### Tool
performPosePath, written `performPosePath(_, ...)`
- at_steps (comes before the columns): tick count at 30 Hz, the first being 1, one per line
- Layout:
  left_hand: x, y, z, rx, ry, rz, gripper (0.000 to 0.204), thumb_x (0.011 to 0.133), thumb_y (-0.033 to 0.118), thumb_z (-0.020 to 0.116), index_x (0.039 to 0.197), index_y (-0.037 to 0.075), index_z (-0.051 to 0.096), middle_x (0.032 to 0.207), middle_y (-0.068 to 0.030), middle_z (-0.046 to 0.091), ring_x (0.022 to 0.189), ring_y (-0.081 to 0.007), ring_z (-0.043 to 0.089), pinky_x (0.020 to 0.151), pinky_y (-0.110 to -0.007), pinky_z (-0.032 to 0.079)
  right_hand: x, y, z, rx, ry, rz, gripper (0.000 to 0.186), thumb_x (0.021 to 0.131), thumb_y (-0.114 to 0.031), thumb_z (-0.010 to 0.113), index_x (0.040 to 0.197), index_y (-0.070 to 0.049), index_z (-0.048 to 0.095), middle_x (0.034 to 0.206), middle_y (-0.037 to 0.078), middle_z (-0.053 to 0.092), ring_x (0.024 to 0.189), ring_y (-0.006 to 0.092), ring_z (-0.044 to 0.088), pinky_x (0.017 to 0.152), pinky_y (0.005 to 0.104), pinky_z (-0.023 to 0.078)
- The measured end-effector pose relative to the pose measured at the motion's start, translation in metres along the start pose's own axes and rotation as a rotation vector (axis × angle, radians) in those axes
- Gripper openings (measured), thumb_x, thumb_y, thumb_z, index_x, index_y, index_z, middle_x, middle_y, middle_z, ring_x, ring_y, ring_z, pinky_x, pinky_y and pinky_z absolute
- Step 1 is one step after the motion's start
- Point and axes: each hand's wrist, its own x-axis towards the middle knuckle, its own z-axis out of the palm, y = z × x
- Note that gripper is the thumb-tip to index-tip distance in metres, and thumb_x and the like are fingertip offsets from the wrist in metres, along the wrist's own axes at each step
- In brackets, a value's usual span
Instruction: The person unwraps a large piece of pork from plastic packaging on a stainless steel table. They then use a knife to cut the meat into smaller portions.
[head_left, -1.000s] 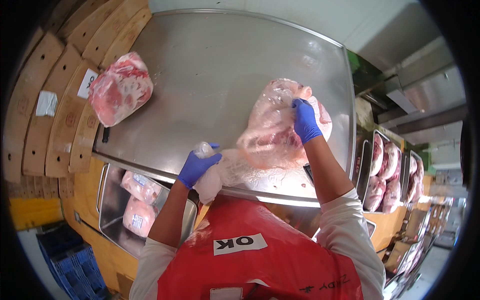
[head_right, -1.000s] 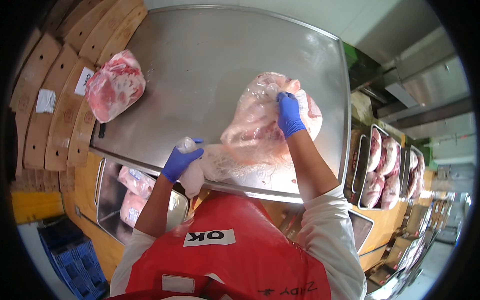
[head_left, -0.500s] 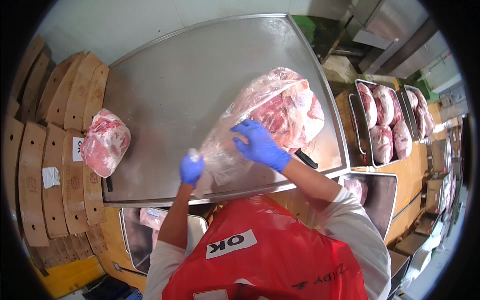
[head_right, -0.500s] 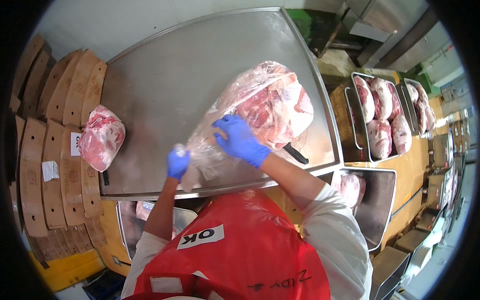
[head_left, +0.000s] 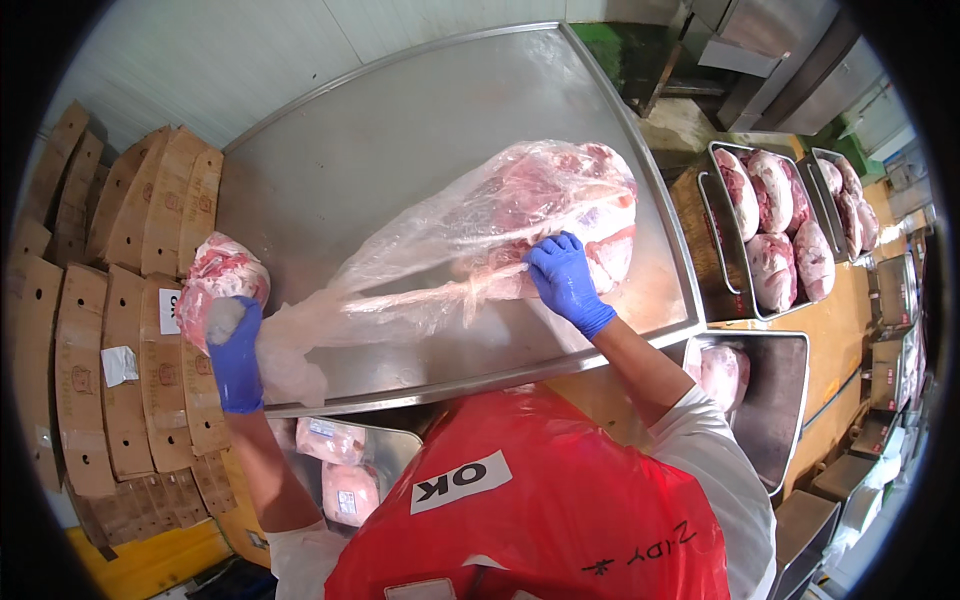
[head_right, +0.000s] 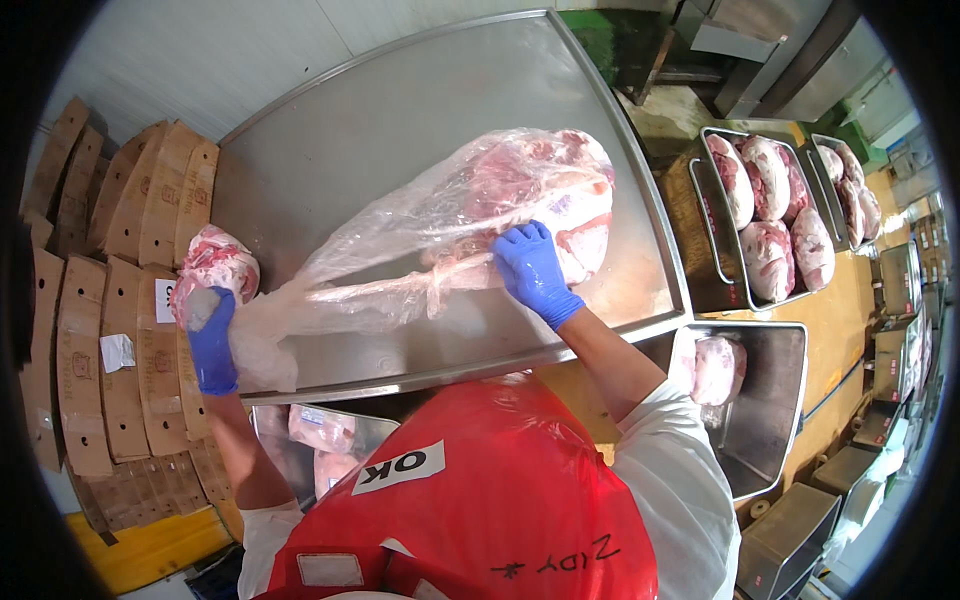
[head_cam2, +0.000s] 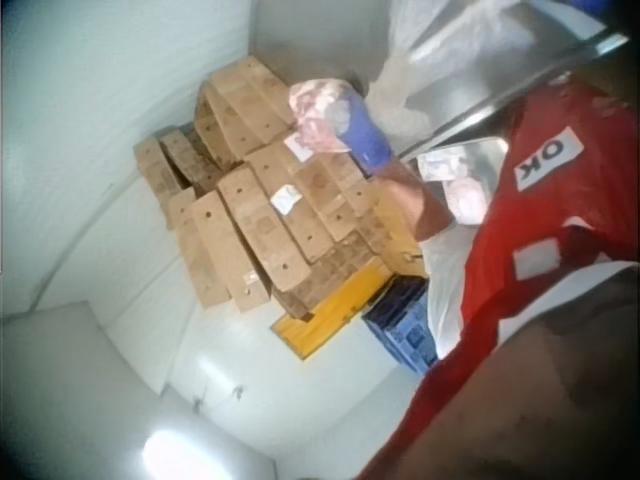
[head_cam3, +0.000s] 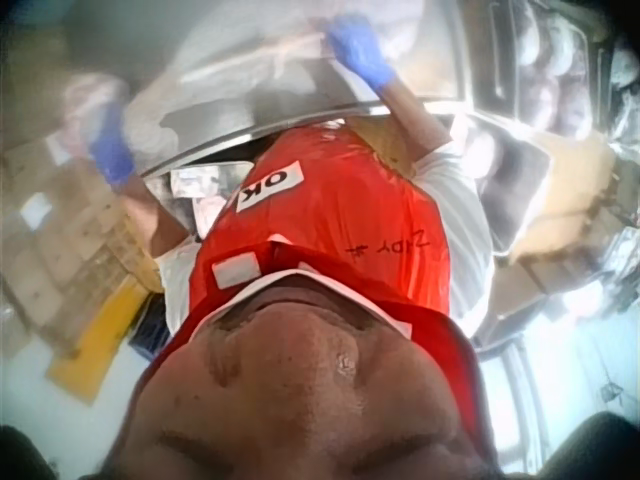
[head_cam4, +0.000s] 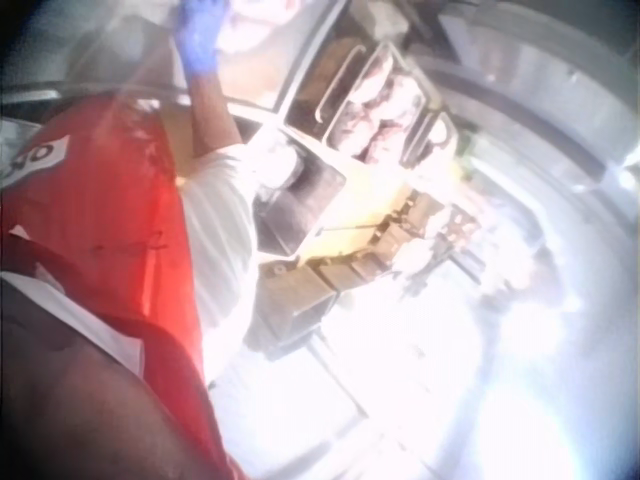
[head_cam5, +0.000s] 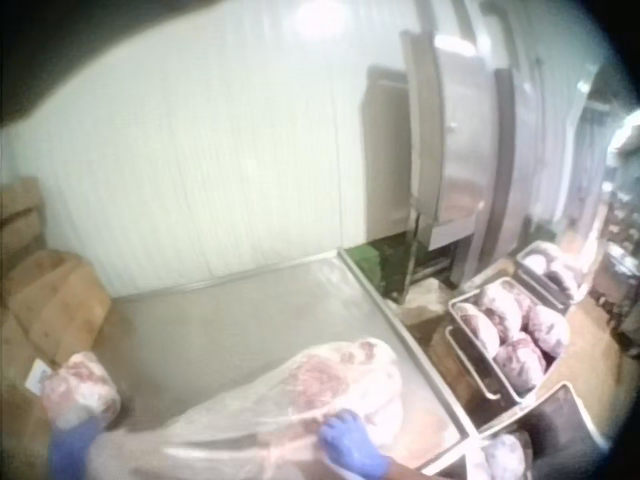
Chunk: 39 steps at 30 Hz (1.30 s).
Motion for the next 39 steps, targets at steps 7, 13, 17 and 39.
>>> performPosePath(7,-0.002,0.014,-0.059,0.244,0.057,0.071,0.006,0.097,0.011,0.072,0.102,0.009,0.069,0.098,0.0035,0.061,0.089,-0.0095,0.057,0.08,-0.029,0.05,0.03,-0.032,-0.015,0.419,0.094,0.137,0.012,0.094,-0.013,0.071,0.103,-0.006,0.071,0.102,0.015,0.071,0.098,0.0388,0.064,0.089,0.0474,0.049)
performPosePath(13,-0.007,0.021,-0.078,0.004,0.083,-0.042,0.016,0.098,0.014,0.074,0.111,0.011,0.068,0.105,0.0014,0.064,0.094,-0.0114,0.06,0.086,-0.031,0.052,0.045,0.013,-0.037,0.144,0.129,-0.034,0.074,0.085,-0.035,0.083,0.148,-0.007,0.056,0.143,0.023,0.058,0.135,0.0425,0.053,0.115,0.0511,0.041)
performPosePath(17,-0.004,0.02,-0.061,-0.005,0.081,-0.075,0.019,0.098,0.017,0.075,0.114,0.01,0.068,0.106,0.0012,0.064,0.097,-0.0121,0.06,0.088,-0.032,0.052,0.08,0.109,-0.012,-0.148,0.065,0.597,0.083,0.085,-0.043,0.081,0.148,0.001,0.051,0.142,0.027,0.06,0.133,0.0474,0.055,0.115,0.055,0.04)
performPosePath(39,-0.038,-0.117,0.137,0.285,-0.515,0.123,0.088,0.086,0.026,0.087,0.157,-0.003,0.043,0.133,-0.0144,0.065,0.12,-0.0241,0.061,0.109,-0.039,0.048,0.1,-0.032,0.019,0.669,0.382,0.587,0.033,0.108,-0.024,0.06,0.09,0.002,0.054,0.071,0.011,0.048,0.068,0.014,0.044,0.063,0.0389,0.045)
